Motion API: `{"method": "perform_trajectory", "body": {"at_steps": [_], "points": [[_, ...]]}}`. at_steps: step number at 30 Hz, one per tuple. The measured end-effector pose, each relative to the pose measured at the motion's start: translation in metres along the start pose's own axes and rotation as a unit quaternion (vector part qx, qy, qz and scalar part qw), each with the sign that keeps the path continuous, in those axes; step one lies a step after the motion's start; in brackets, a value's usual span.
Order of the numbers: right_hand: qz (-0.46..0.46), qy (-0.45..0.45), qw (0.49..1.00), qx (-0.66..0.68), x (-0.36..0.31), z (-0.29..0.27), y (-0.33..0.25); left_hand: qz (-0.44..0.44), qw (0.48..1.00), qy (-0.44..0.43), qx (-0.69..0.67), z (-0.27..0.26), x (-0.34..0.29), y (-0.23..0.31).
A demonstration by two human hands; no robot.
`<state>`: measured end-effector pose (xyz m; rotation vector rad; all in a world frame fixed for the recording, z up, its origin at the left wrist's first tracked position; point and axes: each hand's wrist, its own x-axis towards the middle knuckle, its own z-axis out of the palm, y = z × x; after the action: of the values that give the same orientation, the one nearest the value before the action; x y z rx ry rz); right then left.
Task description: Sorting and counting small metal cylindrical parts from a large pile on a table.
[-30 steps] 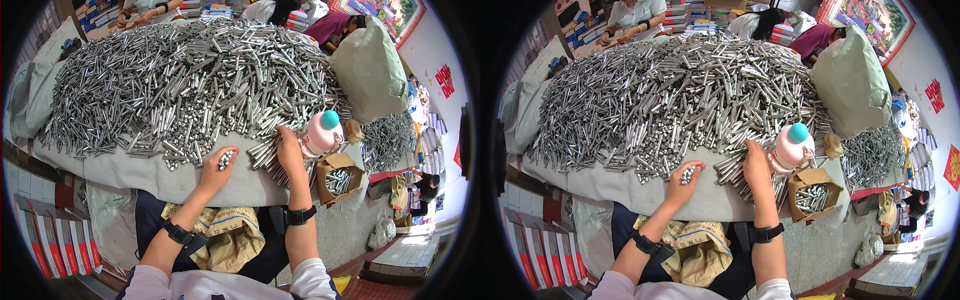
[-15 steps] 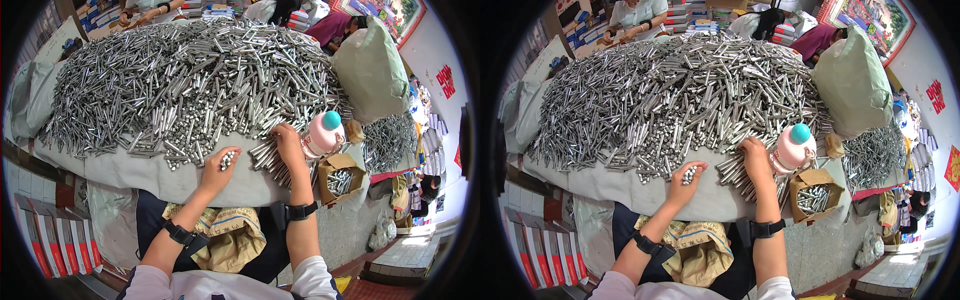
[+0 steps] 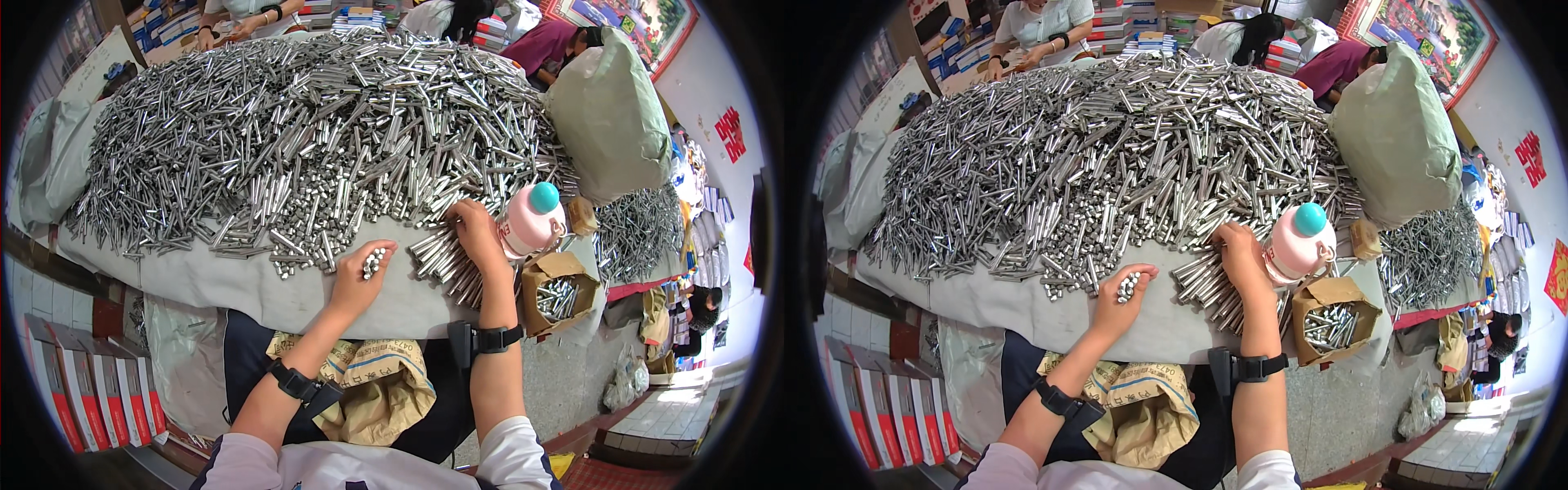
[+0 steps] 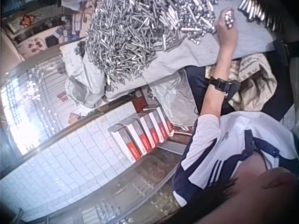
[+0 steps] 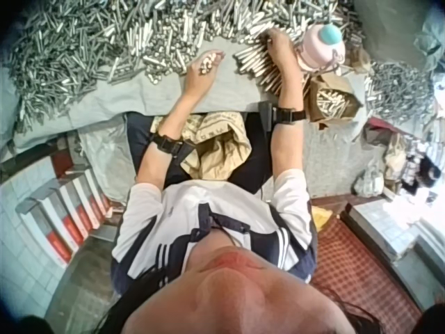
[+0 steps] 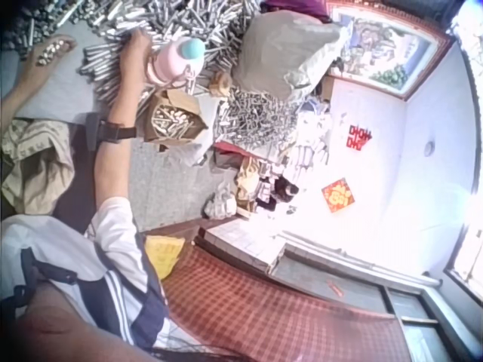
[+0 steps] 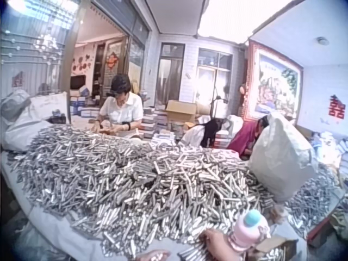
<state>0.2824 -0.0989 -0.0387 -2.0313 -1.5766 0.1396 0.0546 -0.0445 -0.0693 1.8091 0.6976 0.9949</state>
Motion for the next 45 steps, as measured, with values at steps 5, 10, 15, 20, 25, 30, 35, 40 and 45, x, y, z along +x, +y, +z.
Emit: {"method": "perform_trajectory", "body": {"at_steps": [5,10,15,20,25,30,35,40,45], "points": [[-0.023,0.001,0.999,-0.028,-0.002,0.002,0.002,-0.003,1.0,-0.002,-0.001,-0.001,0.0,0.001],[-0.004,0.01,1.0,-0.019,-0.001,0.001,0.003,0.001,1.0,-0.006,0.0,0.0,0.0,0.002],[-0.028,0.079,0.996,0.024,0.0,-0.002,-0.01,-0.006,1.0,-0.001,-0.021,0.0,0.001,0.001],[0.072,0.083,0.931,0.349,0.0,-0.012,-0.048,-0.002,1.0,-0.006,-0.015,-0.001,0.002,0.0],[-0.011,-0.021,0.852,0.523,-0.015,0.005,-0.082,0.04,0.999,0.01,0.003,0.0,0.003,-0.003],[-0.015,-0.045,0.892,0.45,-0.023,0.011,-0.092,-0.009,0.999,0.009,0.036,-0.004,-0.001,-0.004],[-0.005,-0.094,0.924,0.37,-0.024,0.014,-0.086,0.047,0.998,0.038,0.01,0.002,0.0,-0.011],[-0.007,-0.073,0.91,0.409,-0.025,0.021,-0.083,0.039,0.999,0.023,0.002,0.003,0.001,-0.011],[-0.03,-0.066,0.945,0.318,-0.024,0.011,-0.093,0.006,0.999,0.031,-0.017,0.001,0.001,-0.009]]}}
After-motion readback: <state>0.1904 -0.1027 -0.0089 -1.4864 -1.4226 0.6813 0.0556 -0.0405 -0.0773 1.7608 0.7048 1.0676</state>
